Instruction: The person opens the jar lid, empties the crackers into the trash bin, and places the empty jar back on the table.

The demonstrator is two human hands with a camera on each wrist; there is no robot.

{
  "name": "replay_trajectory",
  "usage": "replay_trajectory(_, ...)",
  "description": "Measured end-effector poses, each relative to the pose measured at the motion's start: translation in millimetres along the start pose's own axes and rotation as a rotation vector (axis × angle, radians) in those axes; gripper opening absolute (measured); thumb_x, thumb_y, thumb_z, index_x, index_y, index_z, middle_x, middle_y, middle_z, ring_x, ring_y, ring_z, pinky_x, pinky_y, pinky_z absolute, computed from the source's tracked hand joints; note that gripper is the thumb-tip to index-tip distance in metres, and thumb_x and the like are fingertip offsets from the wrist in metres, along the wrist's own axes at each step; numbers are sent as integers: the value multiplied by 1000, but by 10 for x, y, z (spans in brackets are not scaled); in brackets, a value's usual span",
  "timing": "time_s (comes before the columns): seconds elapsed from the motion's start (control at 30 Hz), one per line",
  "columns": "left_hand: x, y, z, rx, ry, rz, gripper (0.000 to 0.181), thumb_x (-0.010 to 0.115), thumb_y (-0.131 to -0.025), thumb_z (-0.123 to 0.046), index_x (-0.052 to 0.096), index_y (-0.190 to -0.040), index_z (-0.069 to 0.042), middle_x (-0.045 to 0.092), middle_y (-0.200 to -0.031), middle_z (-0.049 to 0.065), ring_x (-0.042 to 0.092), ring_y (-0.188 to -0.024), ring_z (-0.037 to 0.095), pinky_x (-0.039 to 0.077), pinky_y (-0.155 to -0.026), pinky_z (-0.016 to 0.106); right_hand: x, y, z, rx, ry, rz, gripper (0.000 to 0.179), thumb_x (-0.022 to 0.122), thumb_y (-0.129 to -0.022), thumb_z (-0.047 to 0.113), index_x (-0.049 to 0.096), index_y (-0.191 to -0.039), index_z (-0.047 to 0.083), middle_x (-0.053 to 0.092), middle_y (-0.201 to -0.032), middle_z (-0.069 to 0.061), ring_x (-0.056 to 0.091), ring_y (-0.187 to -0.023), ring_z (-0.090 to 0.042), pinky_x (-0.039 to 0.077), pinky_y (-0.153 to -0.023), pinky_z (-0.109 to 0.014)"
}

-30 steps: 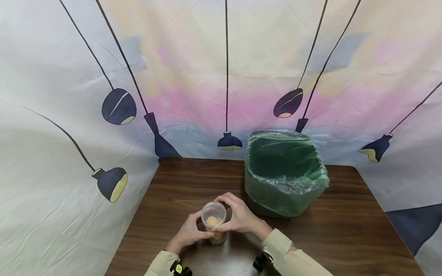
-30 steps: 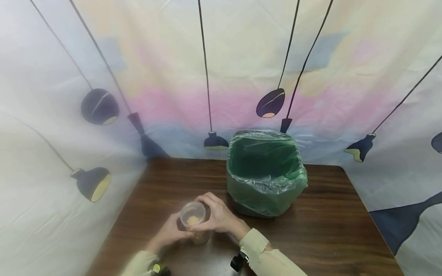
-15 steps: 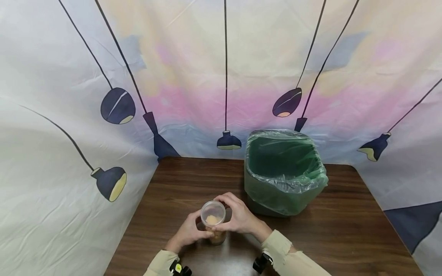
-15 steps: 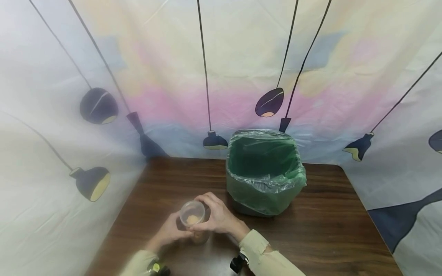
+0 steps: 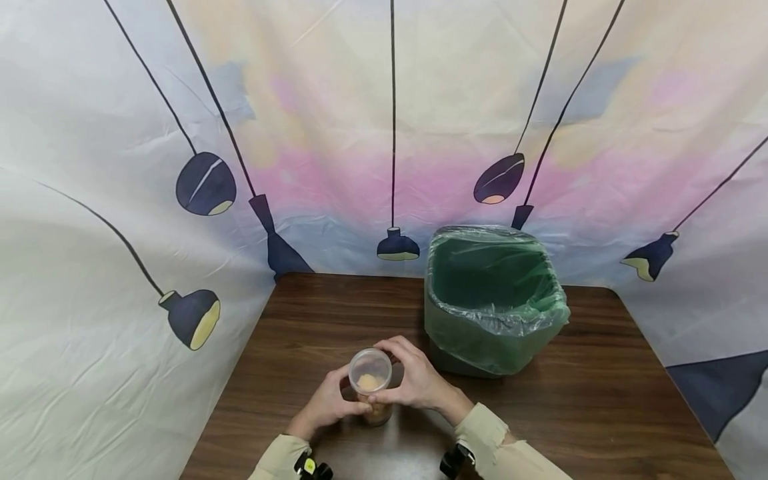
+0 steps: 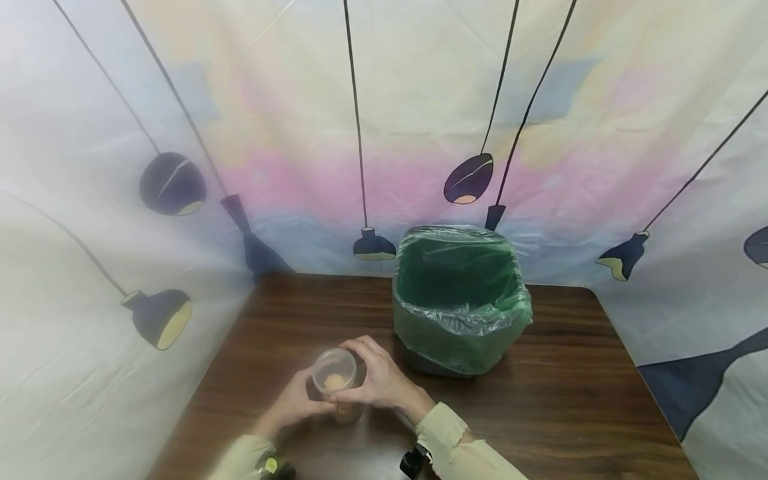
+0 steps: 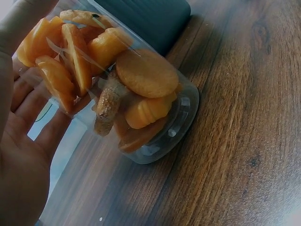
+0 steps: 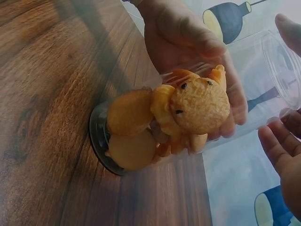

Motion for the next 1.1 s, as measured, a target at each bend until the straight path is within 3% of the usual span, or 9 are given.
replay_trajectory(0.27,-5,7,1,-15,3,2,69,85,-74,-16,54,-135,-13,64,-126,8,59,-114,12,50,-94,31,1,19,-6,9,-25,0,77,87,-68,43,54,-131,13,57,-120,2,59,-105,-14,54,-85,-29)
replay_trajectory(0.7,2,8,-13,6,18,-9,71,87,-70,-8,54,-133,-4,64,-125,15,60,-114,15,49,-95,29,-26,88,25,15,-55,-31,70,83,-75,41,53,-132,14,58,-122,1,60,-104,-16,56,-83,-34)
replay_trajectory(1.03,9,13,28,-21,19,-7,70,86,-72,-12,54,-134,-7,63,-127,12,58,-116,10,48,-97,29,-59,127,46,-4,-84,-71,69,83,-77,36,53,-131,6,59,-122,-4,62,-101,-18,57,-80,-37)
replay_trajectory(1.1,6,11,30,-22,21,-8,71,86,-72,-12,54,-134,-8,63,-127,11,58,-116,10,48,-97,29,-116,113,154,-16,-85,-84,68,84,-75,28,53,-130,2,60,-120,-9,63,-99,-22,57,-79,-39)
Point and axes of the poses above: each hand's wrist, its own y-axis away from the middle knuckle, its own x-axis out of the palm, z = x × y, the point moved 5 cm from there along -y, towards the middle knuckle
